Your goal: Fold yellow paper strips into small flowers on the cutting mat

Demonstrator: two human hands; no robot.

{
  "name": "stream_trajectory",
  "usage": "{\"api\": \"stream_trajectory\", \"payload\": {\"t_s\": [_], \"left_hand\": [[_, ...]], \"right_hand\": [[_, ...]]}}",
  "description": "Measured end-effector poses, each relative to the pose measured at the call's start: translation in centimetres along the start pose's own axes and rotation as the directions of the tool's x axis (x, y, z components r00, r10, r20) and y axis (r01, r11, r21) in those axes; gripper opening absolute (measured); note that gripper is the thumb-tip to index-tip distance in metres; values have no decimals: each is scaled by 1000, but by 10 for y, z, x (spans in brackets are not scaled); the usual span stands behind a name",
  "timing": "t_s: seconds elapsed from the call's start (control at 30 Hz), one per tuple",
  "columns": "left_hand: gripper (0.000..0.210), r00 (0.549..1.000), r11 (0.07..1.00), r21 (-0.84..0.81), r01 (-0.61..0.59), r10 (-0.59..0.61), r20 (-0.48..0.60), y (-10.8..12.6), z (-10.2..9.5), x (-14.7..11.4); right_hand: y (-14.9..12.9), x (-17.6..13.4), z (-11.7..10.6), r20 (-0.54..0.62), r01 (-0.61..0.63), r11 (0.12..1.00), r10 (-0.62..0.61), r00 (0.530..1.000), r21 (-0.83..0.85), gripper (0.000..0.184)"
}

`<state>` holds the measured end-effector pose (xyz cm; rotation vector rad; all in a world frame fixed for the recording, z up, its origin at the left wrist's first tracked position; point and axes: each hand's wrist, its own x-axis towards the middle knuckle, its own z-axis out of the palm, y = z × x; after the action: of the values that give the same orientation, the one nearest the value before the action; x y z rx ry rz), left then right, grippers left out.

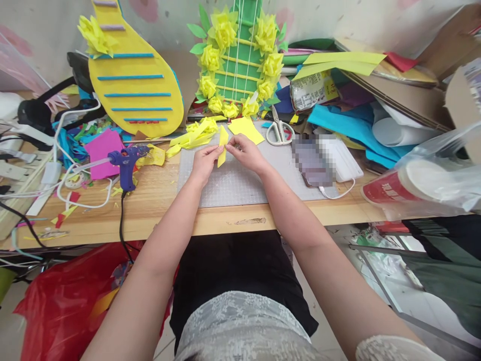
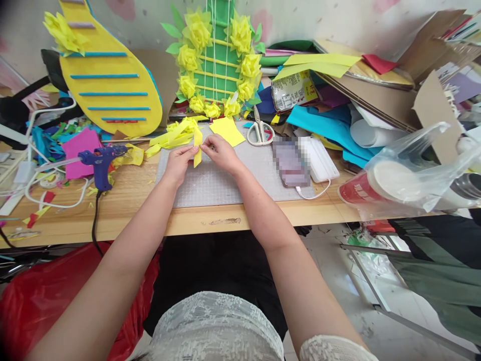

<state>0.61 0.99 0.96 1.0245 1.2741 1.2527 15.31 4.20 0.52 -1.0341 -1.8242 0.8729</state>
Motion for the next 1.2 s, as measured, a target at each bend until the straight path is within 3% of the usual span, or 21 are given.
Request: {"api": "stream_trajectory", "payload": {"t_s": [0.2, 0.47, 0.73, 1.03, 1.2], "left_hand": [[14, 1000, 1000, -23, -4, 5, 17, -1, -1, 1], [27, 997, 999, 18, -45, 43, 65, -5, -1, 1], [11, 996, 996, 33, -82, 83, -33, -9, 1, 5], [15, 992, 991, 55, -119, 122, -41, -14, -4, 9], [23, 995, 995, -10, -101, 100, -20, -11, -2, 7]], "right_hand": [[0, 0, -1, -13, -2, 1000, 2, 1000, -29, 24], [-2, 1, 0, -32, -56, 998, 55, 998, -28, 23], [-3, 0, 1, 25, -91, 996, 91, 996, -23, 22], [6, 1, 2, 94, -118, 988, 109, 990, 95, 49], [-2, -1, -1, 113, -187, 977, 175, 978, 100, 32]]}}
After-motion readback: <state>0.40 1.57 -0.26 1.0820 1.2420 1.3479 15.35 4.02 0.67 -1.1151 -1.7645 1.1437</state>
